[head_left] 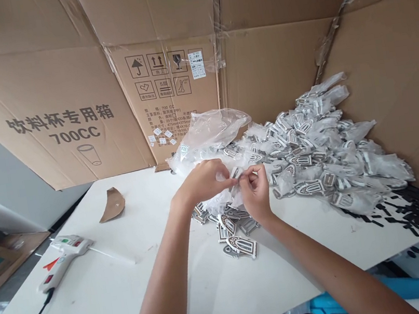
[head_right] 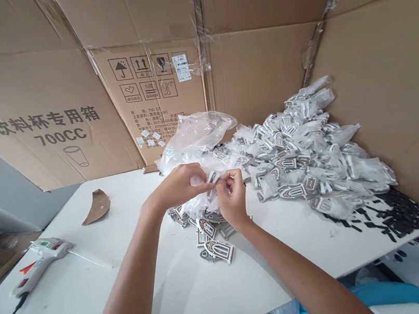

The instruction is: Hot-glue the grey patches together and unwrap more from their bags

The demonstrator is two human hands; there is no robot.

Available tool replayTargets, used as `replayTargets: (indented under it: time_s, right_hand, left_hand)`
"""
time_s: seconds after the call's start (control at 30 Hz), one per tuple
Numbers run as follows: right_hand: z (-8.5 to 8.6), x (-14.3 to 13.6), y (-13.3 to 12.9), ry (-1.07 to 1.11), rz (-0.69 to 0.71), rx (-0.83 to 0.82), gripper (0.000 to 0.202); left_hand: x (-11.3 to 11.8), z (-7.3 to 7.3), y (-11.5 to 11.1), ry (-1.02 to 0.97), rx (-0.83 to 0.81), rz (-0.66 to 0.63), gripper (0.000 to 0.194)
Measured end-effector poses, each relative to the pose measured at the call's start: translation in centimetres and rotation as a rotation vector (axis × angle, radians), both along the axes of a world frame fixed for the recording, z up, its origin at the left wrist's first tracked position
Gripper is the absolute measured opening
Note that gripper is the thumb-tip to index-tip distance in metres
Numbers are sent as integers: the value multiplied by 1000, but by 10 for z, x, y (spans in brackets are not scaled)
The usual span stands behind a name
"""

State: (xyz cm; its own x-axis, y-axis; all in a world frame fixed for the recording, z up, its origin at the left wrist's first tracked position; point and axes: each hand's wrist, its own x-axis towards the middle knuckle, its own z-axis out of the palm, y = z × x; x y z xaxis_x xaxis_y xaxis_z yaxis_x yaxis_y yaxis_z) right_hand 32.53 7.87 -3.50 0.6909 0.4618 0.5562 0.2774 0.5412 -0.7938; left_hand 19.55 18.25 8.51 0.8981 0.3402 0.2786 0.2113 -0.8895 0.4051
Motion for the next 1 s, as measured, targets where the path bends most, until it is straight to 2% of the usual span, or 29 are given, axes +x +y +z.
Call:
replayTargets:
  time_s: [0.23,0.37,0.47,0.57,0.67,0.77,0.83,0.9,1.0]
  right_hand:
    - [4,-2,-7,43,261,-51,25]
    - [5,0,-6,66,292,-54,25]
    - [3,5,-4,18,201,-76,26]
    - [-1,11,-1,-124,55,-115,27]
    - [-8,21,4,-232,-56,-119,21]
    - [-16,37,11,-245,-223,-147,12]
    - [-23,51,15,-285,-365,-264,13]
    - [-31,66,19,-414,-462,-442,20]
    - [-41,80,22,-548,-461,-590,21]
  left_hand:
    - [-6,3,10,-95,43,48,23]
    - [-6,5,9,-136,48,59,20]
    - [-7,7,7,-135,47,47,21]
    - [-9,8,8,-113,63,37,23]
    - [-11,8,10,-93,77,55,22]
    - [-12,8,11,-74,82,78,21]
    - [-14,9,12,-49,75,72,20]
    - [-16,10,12,-28,68,69,20]
    - [-18,13,10,-48,89,140,20]
